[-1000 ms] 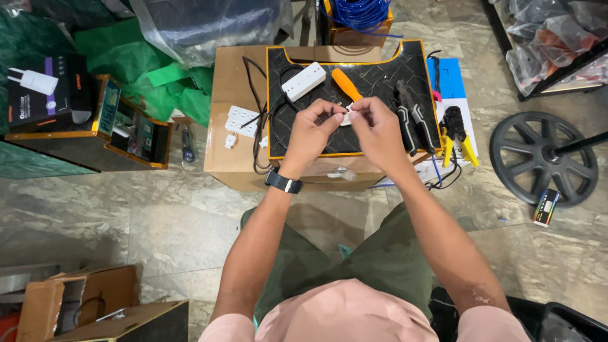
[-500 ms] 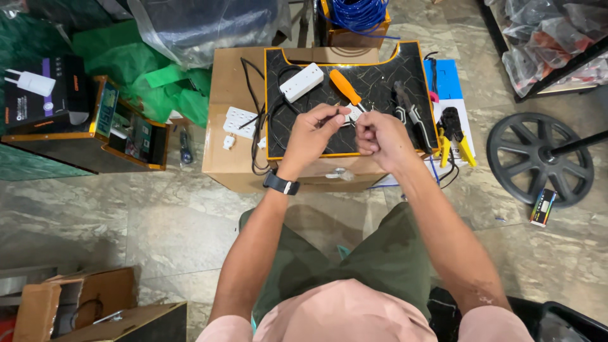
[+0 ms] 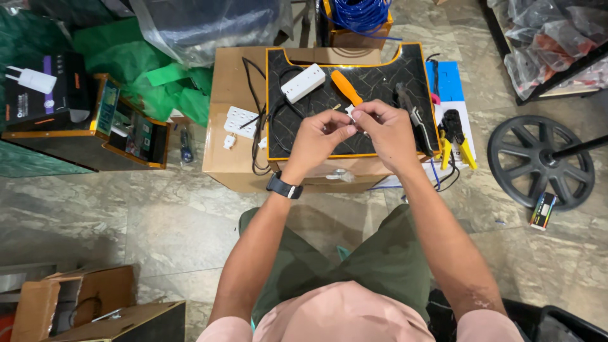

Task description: The person sits at a small table and uses a screwdriver to unscrew the casing of a white power strip and a wall socket plate. They open the plastic housings, manipulate the internal screws and small components by hand, and handle the detached parts across the table.

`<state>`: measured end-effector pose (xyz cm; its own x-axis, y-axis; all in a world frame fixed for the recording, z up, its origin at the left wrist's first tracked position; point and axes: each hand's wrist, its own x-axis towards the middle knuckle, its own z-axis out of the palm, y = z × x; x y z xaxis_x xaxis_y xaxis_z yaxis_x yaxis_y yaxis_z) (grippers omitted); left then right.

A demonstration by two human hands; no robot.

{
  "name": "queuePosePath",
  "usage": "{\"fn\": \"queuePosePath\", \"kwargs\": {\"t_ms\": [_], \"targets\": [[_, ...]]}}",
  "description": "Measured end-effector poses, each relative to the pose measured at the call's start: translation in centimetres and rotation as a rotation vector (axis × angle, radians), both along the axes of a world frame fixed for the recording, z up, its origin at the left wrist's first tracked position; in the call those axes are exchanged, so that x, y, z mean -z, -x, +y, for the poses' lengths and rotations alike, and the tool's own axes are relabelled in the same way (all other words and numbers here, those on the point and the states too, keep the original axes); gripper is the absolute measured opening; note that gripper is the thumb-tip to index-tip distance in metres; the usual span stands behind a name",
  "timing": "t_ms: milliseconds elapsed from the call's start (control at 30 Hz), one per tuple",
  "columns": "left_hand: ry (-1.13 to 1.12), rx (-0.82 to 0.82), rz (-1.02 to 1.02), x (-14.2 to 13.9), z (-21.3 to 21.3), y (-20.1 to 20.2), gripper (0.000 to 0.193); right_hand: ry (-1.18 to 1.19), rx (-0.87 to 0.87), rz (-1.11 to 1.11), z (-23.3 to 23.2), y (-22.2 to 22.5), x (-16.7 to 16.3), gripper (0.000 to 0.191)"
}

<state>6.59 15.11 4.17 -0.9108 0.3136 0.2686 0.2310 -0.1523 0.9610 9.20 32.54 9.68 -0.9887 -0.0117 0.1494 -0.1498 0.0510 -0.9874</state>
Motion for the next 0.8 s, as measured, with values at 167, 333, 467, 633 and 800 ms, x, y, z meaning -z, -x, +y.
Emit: {"fn": "queuePosePath", "kwargs": {"t_ms": [167, 333, 467, 633, 800], "targets": [[-0.072, 0.04, 0.004, 0.4, -0.3, 0.5, 0.015, -0.064, 0.034, 0.01, -0.3, 0.1, 0.5, 0.012], [-0.178, 0.074, -0.015, 0.8, 0.0, 0.7, 0.015, 0.005, 0.043, 0.063, -0.9, 0.0, 1.3, 0.01], [-0.071, 0.022, -0.035, 1.1, 0.0, 0.3, 0.016, 0.037, 0.047, 0.054, -0.9, -0.3, 1.4, 0.009], [-0.117, 0.061, -0.047, 0.4, 0.1, 0.2, 0.016, 0.046, 0.026, 0.107, -0.9, -0.6, 1.0, 0.009], [-0.226, 0.073, -0.078, -0.3, 0.7, -0.1, 0.014, 0.004, 0.058, 0.15, -0.8, -0.7, 0.9, 0.008]]}}
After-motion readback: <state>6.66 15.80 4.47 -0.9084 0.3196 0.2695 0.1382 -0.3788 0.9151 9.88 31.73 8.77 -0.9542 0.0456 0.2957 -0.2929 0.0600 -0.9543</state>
